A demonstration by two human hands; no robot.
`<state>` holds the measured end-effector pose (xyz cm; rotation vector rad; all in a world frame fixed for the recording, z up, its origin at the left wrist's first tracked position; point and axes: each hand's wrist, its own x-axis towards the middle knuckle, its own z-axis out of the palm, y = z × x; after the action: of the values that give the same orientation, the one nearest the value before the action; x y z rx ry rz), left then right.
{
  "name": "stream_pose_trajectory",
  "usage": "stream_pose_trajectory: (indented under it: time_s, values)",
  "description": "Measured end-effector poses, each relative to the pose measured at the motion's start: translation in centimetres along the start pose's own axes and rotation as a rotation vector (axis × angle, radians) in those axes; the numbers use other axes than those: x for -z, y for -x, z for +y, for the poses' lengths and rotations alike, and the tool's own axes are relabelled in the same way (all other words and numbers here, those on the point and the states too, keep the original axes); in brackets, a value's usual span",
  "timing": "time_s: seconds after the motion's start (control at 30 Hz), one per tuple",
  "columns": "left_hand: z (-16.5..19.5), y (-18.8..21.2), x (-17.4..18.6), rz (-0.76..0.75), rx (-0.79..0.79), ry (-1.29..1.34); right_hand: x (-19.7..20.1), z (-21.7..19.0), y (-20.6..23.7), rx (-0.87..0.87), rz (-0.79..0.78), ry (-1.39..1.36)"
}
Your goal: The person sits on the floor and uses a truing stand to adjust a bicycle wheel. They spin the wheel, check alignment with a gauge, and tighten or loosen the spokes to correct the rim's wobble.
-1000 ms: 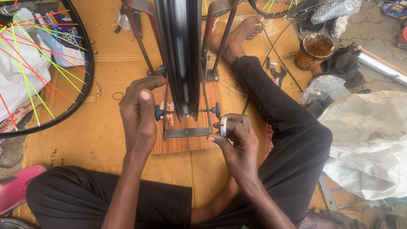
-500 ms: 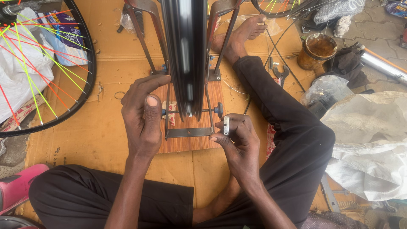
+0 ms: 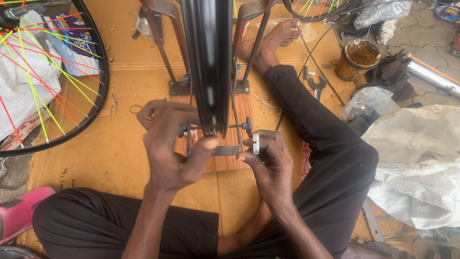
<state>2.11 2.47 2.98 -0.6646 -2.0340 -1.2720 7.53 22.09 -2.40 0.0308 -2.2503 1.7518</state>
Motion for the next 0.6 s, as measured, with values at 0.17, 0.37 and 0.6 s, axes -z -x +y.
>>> stream_pose_trajectory:
  time_s: [0.17,0.37,0.6]
  values:
    - [-0.2,0.8,-0.1,-0.085,-0.014,-0.111,0.0,0.1,0.1,0.027,-0.008,0.006]
    - [0.0,0.4,-0.1,-0.169,-0.012,-0.181,0.0,0.2,0.0,0.026,-0.002,-0.014]
    - [3.0,-1.9,1.3,0.055,0.06,0.076,0.1,0.1,-0.1,0.025,0.0,0.018]
